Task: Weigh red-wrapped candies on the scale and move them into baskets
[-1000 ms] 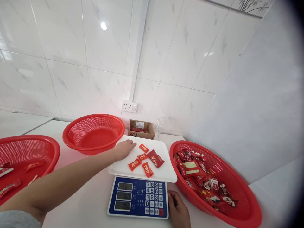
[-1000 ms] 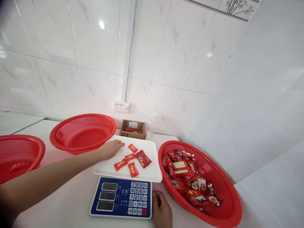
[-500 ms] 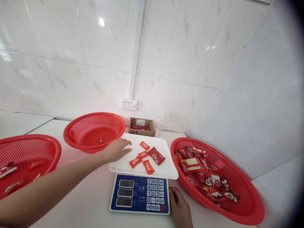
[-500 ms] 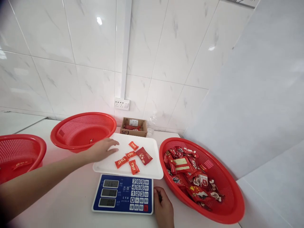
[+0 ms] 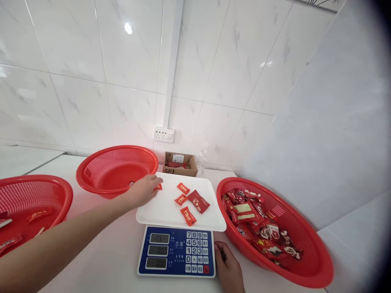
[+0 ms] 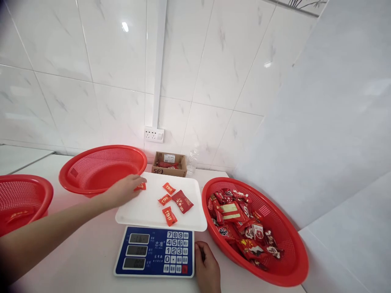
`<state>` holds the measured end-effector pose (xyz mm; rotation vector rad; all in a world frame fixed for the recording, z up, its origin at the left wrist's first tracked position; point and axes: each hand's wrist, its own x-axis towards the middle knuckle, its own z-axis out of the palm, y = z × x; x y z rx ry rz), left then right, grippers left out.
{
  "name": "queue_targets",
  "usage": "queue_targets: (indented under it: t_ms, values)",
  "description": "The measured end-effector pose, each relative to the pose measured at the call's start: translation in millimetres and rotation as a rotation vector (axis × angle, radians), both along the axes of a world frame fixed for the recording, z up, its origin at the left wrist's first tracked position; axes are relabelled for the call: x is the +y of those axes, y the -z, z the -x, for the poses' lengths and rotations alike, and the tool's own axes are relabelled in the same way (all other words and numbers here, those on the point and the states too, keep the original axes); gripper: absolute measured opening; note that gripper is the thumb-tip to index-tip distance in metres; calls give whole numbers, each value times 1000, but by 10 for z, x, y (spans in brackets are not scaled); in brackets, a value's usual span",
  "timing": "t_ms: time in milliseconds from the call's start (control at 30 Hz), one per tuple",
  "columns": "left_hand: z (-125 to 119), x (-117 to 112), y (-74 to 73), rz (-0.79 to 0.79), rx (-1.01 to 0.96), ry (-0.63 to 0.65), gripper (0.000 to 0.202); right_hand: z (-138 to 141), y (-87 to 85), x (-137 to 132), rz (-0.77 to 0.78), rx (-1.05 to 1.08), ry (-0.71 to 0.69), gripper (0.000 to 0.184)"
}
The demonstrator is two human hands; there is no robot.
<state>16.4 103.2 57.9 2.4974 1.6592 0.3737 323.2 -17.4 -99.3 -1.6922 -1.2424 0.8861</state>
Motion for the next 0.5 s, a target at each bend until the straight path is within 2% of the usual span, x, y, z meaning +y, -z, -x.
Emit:
queue_targets:
  t_ms: [100,200,267,400,500]
  values:
    - [295,198,-105,-89,17,-143,34,-13,31,9,-1,9,-11,39]
    - [343,273,-123,-121,16,-159,33,-16,41,20,-5,2,-11,40]
    - [189,232,-66,-95,0,-86,33,-11,27,23,-3,2,-9,40]
    - [-353,51,104,-3,-32,148,36,10,-24,15,-9,10,5,39]
    - [-680,-29,171,48,-33,302,34,24,-54,2,-25,21,13,37]
